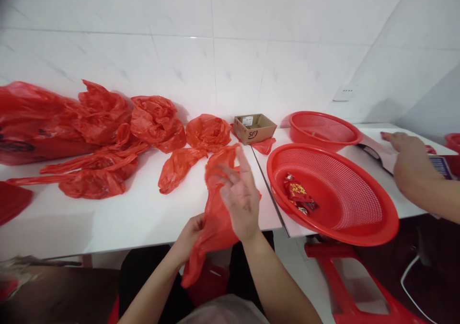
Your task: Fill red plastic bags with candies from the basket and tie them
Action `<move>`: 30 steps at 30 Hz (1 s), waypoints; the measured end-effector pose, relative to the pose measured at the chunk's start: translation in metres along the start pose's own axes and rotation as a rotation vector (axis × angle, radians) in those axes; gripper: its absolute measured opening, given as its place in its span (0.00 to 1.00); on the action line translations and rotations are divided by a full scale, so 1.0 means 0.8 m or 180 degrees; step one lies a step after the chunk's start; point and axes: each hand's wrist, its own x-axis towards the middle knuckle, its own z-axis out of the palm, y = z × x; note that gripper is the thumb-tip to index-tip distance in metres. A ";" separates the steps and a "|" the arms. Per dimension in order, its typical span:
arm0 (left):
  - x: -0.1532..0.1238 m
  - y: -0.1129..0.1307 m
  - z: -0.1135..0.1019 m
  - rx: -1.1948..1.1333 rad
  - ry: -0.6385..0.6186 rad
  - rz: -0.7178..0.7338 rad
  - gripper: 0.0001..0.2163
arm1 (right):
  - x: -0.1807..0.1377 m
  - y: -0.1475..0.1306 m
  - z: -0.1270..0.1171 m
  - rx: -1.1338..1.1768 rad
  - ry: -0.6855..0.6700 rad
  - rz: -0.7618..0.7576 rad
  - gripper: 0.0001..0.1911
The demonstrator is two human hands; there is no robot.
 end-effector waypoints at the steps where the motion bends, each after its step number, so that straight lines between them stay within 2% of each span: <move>1: 0.000 0.001 -0.007 -0.0005 0.0250 0.0009 0.09 | 0.004 0.002 -0.007 -0.0154 0.0213 -0.0064 0.31; 3: 0.000 0.005 -0.024 -0.0034 0.0833 0.0075 0.10 | 0.012 0.004 -0.024 -0.0646 0.0525 -0.0059 0.36; 5: 0.000 0.011 -0.038 -0.0113 0.1264 0.0165 0.12 | 0.014 0.001 -0.038 -0.1324 0.0343 0.0196 0.36; 7: -0.001 0.016 -0.045 -0.0159 0.1448 0.0253 0.15 | 0.010 -0.007 -0.042 -0.1957 -0.0275 0.0504 0.30; 9: -0.002 0.019 -0.042 -0.0204 0.1479 0.0316 0.17 | 0.003 -0.016 -0.035 -0.2311 -0.0920 0.0519 0.21; 12: -0.006 0.019 -0.028 -0.0237 0.1366 0.0521 0.16 | 0.001 -0.014 -0.015 -0.2582 -0.1713 0.0015 0.11; 15: -0.010 0.021 -0.023 -0.0297 0.1299 0.0583 0.14 | 0.006 0.007 -0.009 -0.3319 -0.2662 -0.0295 0.10; 17: -0.012 0.024 -0.032 -0.0680 0.1494 0.0485 0.13 | 0.006 0.024 -0.020 -0.3823 -0.3361 -0.0077 0.11; 19: -0.015 0.029 -0.051 -0.1280 0.1851 0.0263 0.10 | 0.000 0.035 -0.040 -0.4148 -0.3999 0.0326 0.11; 22: -0.020 0.039 -0.084 -0.1885 0.2278 0.0173 0.04 | -0.010 0.036 -0.069 -0.4493 -0.4542 0.0884 0.10; 24: -0.024 0.043 -0.097 -0.1900 0.2328 0.0335 0.03 | -0.012 0.025 -0.076 -0.4509 -0.4584 0.1002 0.12; 26: -0.028 0.045 -0.096 -0.1680 0.2230 0.0461 0.04 | -0.007 0.005 -0.066 -0.4137 -0.4262 0.0773 0.12; 30: -0.032 0.043 -0.064 -0.1039 0.1974 0.0563 0.15 | 0.000 -0.030 -0.015 -0.2656 -0.2778 -0.0105 0.12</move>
